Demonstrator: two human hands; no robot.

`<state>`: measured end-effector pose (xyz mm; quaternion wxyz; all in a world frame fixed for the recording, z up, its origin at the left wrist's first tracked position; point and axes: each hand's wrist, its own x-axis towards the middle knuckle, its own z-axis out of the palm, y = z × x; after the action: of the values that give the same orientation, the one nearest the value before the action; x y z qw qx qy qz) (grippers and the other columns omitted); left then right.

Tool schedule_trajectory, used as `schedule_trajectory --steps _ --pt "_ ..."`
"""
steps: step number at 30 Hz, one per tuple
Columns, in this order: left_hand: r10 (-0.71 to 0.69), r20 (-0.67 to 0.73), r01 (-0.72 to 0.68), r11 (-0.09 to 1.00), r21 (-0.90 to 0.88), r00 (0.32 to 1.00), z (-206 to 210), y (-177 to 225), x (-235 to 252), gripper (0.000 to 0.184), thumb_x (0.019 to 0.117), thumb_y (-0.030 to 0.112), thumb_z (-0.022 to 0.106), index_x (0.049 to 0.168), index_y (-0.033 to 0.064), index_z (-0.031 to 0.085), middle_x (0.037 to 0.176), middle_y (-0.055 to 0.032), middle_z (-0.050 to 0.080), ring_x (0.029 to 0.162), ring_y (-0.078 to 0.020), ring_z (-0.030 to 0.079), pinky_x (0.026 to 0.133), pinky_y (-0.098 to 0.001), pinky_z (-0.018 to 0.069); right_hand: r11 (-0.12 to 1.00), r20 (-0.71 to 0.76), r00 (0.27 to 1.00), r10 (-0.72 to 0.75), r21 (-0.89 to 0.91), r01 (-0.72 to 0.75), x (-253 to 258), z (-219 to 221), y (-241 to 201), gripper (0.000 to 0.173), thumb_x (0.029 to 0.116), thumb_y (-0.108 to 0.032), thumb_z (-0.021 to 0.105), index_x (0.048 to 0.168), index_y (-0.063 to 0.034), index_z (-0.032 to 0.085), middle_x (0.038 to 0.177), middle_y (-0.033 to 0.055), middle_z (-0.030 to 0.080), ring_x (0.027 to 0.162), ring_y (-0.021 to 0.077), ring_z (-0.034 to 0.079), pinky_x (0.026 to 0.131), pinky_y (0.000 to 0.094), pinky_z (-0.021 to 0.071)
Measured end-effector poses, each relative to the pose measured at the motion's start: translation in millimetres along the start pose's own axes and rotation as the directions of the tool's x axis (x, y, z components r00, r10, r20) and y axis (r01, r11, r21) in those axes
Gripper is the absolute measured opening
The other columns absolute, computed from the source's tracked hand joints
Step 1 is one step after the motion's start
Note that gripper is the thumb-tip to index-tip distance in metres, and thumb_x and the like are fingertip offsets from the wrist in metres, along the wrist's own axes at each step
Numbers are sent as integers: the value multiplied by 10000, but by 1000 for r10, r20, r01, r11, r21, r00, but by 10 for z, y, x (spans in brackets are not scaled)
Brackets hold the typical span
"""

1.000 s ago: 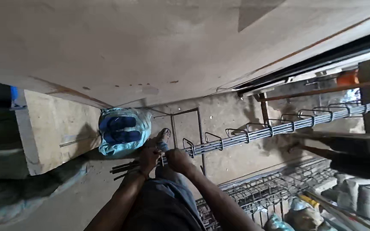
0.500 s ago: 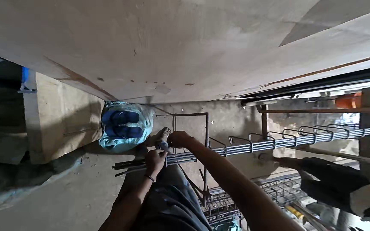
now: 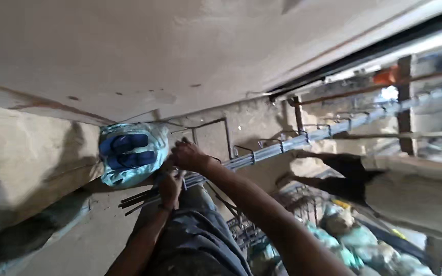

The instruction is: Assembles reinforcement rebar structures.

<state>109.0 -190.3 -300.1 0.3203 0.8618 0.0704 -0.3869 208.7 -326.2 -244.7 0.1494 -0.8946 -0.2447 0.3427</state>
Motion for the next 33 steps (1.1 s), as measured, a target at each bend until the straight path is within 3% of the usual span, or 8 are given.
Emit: schedule_trajectory --steps 3,5,9,14,22,29,31,33 --pt "85 -74 -86 996 -5 994 19 32 -24 465 1016 417 608 965 -22 754 931 -228 728 930 -394 709 893 -612 531 967 -513 826 235 205 -148 -837 -119 17 279 999 -281 650 1257 -203 722 1247 45 684 1195 216 619 1064 474 463" --pt "62 -44 -61 998 29 997 -22 80 -8 475 1021 415 605 983 -38 745 953 -248 721 957 -415 697 907 -623 513 770 -544 560 624 550 -324 -1576 25 40 253 1001 -210 651 1240 -162 719 1175 39 706 1051 148 686 935 394 585" --pt "51 10 -51 995 80 999 -97 118 15 475 1021 422 614 986 -33 747 971 -253 718 996 -423 682 937 -628 492 89 -70 55 996 794 -602 -2800 1188 15 345 999 -238 603 1303 -85 658 1160 130 708 973 243 704 880 449 580" --pt "123 137 -132 989 59 983 -257 57 83 370 1003 354 670 1077 2 753 1050 -203 732 1036 -342 685 976 -570 488 -318 329 -54 943 836 -447 -2989 2409 -515 674 892 -337 796 1400 7 517 1205 236 676 1083 366 678 961 553 538" --pt "201 20 -202 973 113 979 -1049 -268 -114 330 1071 259 550 1227 9 699 1177 -187 719 1122 -311 683 1044 -519 494 -259 112 -515 850 940 -223 -2202 2674 -564 344 921 -154 722 1177 68 663 1145 263 677 1100 404 656 986 566 506" --pt "252 27 -252 968 -4 967 -1482 -661 -609 306 1076 215 525 1202 -6 695 1109 -164 734 1024 -268 712 981 -484 544 224 -404 -482 778 894 -387 -2735 1988 -1134 289 881 -136 712 1042 102 687 1032 274 683 976 386 679 891 544 549" --pt "264 57 -259 963 -74 963 -1527 -746 -797 294 1076 172 521 1196 -36 691 1091 -177 733 999 -264 716 967 -467 553 438 -509 -500 700 860 -263 -3045 1369 -1311 259 910 -126 680 1036 100 663 967 150 695 904 180 687 850 347 588" --pt "269 32 -263 956 -128 963 -1510 -894 -943 286 1058 175 555 1139 -48 714 1010 -183 747 921 -265 726 904 -490 569 608 -498 -524 691 793 47 -3333 679 -1355 226 986 -83 598 1146 76 590 994 42 694 910 93 692 847 301 608"
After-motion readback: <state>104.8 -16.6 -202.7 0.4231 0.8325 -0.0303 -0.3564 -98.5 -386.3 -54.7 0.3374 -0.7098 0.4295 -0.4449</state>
